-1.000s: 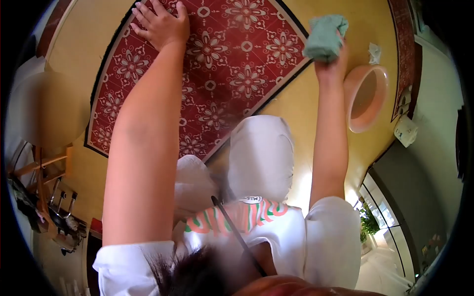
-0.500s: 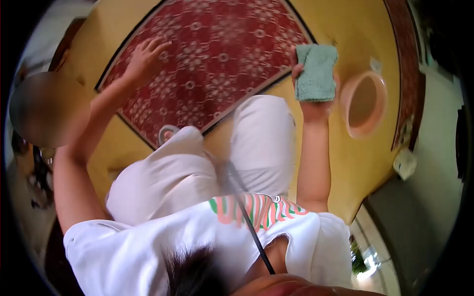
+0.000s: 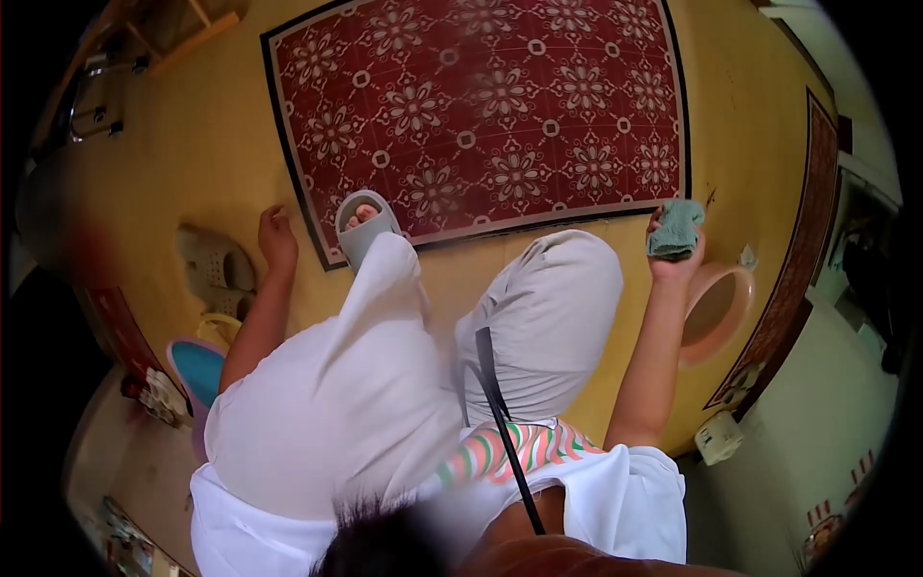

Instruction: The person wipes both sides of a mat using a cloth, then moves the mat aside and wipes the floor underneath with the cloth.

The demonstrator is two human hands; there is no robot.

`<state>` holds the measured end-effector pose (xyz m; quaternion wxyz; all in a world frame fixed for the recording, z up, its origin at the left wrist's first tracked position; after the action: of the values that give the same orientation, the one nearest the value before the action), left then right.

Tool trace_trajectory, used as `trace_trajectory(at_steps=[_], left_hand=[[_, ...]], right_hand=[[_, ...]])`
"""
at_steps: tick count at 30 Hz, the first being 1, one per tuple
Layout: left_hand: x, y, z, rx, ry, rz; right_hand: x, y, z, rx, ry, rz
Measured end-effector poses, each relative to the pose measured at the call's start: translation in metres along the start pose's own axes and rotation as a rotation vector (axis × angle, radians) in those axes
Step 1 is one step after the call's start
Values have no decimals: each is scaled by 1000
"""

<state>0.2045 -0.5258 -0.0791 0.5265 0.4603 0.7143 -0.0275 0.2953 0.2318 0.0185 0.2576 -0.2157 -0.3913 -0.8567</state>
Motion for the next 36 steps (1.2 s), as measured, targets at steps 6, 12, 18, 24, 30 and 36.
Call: trace_trajectory(at_steps=[6,12,18,24,30,36], left_hand=[[5,18,-107,-30,270,243],[9,71,-223,192,465,467],[10,20,-109,144,-262,-12],[25,100,-33,6,-654,-30],[12,73,-86,310,-188,-183],[-79,110,-180,152,286,107]], right_hand=[[24,5,-51,70,37,-60],[128,36,-139,233,-20,96],[51,-6,-105,144,235,-59],[-74,-70,-36,4,466,-232],[-25,-59,-49,295,373,98],[6,-63,-44,159,829,192]])
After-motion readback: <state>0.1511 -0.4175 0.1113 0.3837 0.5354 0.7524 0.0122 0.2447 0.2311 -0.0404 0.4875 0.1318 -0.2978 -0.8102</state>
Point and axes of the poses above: each hand's wrist, its own y-axis away from the middle knuckle, its own x-axis out of the palm, z = x × y, the point moved 8 cm from there along -y, towards the middle knuckle, and after that the axes turned 15 degrees about -x, right-handed, at the moved point
